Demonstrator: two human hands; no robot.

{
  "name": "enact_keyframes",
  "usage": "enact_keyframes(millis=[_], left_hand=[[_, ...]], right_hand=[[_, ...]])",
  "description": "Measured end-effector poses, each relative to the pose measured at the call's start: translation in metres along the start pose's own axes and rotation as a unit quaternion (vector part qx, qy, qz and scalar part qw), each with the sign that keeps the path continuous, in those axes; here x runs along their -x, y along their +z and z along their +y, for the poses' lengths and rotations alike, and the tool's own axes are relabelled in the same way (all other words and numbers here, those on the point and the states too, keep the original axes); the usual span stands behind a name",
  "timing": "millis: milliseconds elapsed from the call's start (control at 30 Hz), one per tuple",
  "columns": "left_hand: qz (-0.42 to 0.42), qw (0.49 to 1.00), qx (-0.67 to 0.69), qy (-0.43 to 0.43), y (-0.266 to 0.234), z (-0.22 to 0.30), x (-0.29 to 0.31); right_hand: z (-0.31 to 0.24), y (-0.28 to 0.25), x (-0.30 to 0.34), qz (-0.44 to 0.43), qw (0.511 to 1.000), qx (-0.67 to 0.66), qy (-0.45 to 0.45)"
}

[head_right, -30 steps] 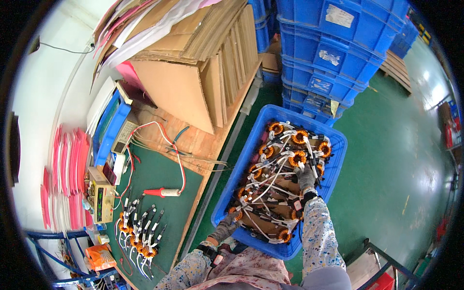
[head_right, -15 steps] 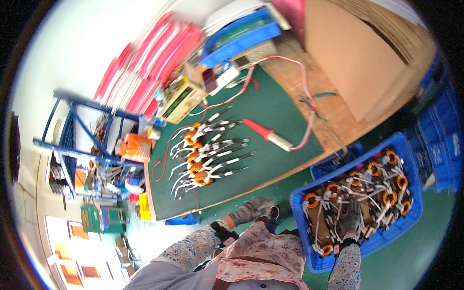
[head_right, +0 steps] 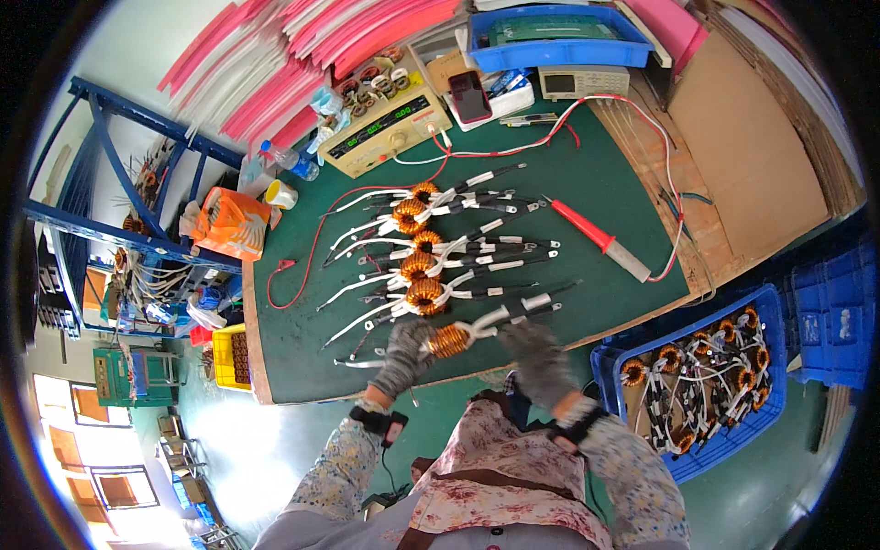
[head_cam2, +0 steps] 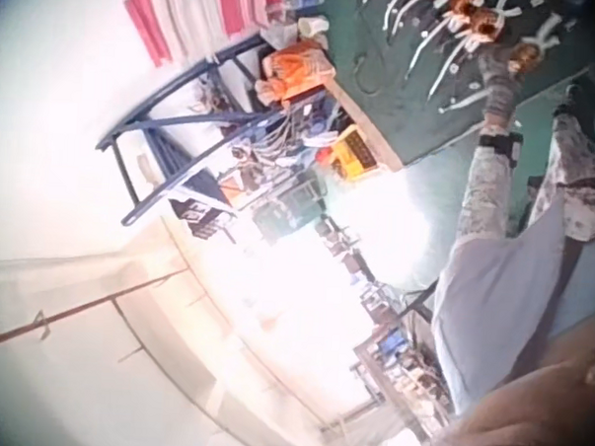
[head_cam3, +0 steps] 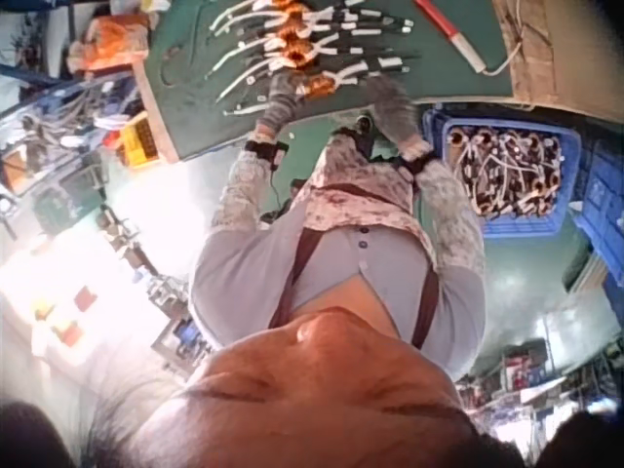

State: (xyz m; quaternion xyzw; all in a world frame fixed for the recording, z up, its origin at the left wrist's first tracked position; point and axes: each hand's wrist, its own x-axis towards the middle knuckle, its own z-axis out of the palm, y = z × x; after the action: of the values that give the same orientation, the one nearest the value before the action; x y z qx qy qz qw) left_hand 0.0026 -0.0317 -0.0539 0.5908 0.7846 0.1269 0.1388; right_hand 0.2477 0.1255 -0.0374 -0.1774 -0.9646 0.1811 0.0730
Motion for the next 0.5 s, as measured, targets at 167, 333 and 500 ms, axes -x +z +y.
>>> enact_keyframes(millis=[167, 333, 500], left_hand=[[-0.054, 0.974, 0.157, -0.155, 0.012, 0.001, 0.040], [-0.226, 0.957, 0.145, -0.107, 0.017, -0.008, 0.041], [-0.329, 0.932, 0.144, 0.046, 0.014, 0.028, 0.032]], right_hand=[[-0.051, 0.043, -0.069, -0.270, 0.953, 0.135, 0.001], [-0.029, 0.048, -0.058, -0.279, 0.958, 0.033, -0.064], [0.004, 0.036, 0.003, -0.431, 0.898, -0.079, -0.024]])
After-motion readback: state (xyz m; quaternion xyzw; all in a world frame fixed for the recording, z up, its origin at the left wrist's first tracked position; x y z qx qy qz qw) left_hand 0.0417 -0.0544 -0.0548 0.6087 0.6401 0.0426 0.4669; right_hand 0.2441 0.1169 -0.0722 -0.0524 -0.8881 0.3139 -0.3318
